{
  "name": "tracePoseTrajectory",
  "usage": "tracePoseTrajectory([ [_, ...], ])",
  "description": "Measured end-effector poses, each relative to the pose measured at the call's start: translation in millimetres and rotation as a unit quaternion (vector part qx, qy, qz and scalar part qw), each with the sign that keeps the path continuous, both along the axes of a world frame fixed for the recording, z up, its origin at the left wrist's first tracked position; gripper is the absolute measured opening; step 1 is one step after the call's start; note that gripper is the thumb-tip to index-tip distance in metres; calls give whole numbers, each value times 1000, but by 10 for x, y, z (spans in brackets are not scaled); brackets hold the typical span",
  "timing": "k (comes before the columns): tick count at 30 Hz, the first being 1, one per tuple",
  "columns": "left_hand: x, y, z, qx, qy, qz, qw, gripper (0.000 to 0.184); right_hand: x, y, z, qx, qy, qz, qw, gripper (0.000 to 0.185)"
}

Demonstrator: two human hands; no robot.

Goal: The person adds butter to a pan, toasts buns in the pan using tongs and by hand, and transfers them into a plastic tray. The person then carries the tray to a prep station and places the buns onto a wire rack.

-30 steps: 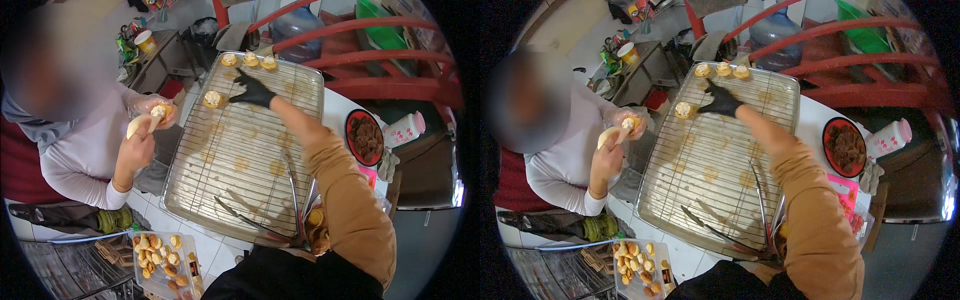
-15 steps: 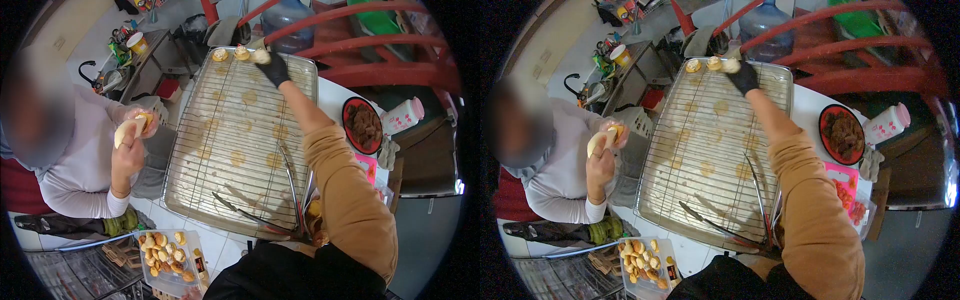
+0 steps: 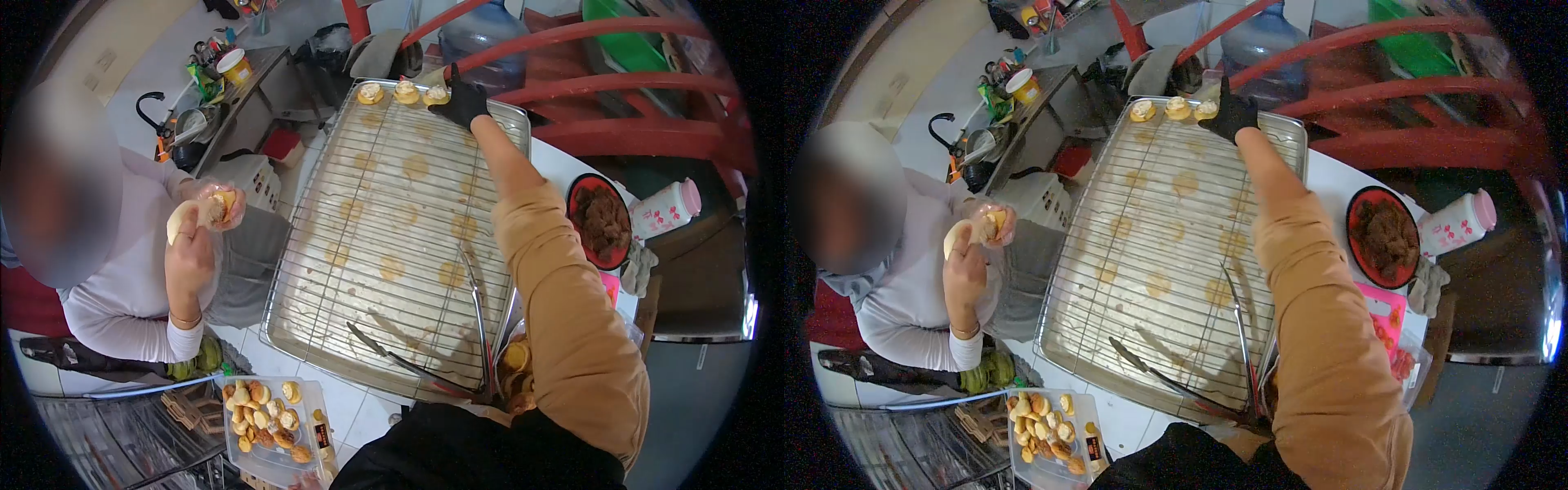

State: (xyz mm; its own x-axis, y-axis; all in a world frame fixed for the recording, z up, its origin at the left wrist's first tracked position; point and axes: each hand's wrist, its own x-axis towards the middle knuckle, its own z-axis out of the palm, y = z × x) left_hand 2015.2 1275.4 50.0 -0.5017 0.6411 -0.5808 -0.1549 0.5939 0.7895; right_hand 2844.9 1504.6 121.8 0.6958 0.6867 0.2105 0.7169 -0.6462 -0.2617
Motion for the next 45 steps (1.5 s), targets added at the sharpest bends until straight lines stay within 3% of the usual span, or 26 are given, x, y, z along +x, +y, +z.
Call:
tracePoseTrajectory([
  [1, 8, 0, 0, 3, -4, 3, 1000, 27, 37, 65, -19, -48, 23, 9, 999, 112],
  [7, -13, -36, 43, 30, -23, 38, 999, 32, 114, 4, -92, -55, 66, 28, 996, 112],
  [11, -17, -49, 42, 35, -26, 52, 998, 35, 312, -244, -66, 130, 52, 107, 984, 116],
  [15, 16, -15, 23, 33, -31, 55, 997, 38, 444, -558, 133, 108, 206, 73, 970, 121],
  [18, 37, -10, 24, 35, -32, 62, 997, 40, 453, -553, -22, 27, 183, 56, 981, 123],
  [25, -10, -85, 16, 46, -40, 81, 995, 45, 443, -586, -159, 12, 132, 87, 987, 119],
  [29, -135, -164, 4, 68, -52, 99, 991, 48, 512, -592, -113, 7, 120, 100, 988, 105],
  [33, -330, -346, 38, 150, -101, 153, 972, 51, 389, -719, 265, -53, 5, 138, 989, 85],
  [34, -284, -355, 105, 139, -104, 162, 971, 45, 106, -703, 528, -62, 10, 198, 978, 80],
  [35, -421, -484, -80, 202, -123, 117, 965, 40, -256, -676, 841, -66, 46, 278, 957, 76],
  [36, -200, -448, 93, 219, -116, 136, 959, 30, -941, -699, 1313, -101, 112, 352, 924, 64],
  [38, 280, -339, 432, 242, -73, 156, 955, 15, -1904, -761, 1695, -93, 272, 506, 813, 49],
  [40, 449, -306, 511, 284, -79, 140, 945, 12, -2696, -732, 1634, -50, 327, 614, 717, 42],
  [41, 562, -258, 579, 295, -75, 149, 941, 14, -3058, -726, 1575, -36, 324, 640, 696, 39],
  [43, 663, -294, 616, 322, -76, 161, 930, 17, -3827, -716, 1354, -68, 315, 720, 615, 44],
  [45, 687, -278, 681, 314, -75, 162, 933, 19, -4460, -654, 869, -37, 223, 768, 599, 52],
])
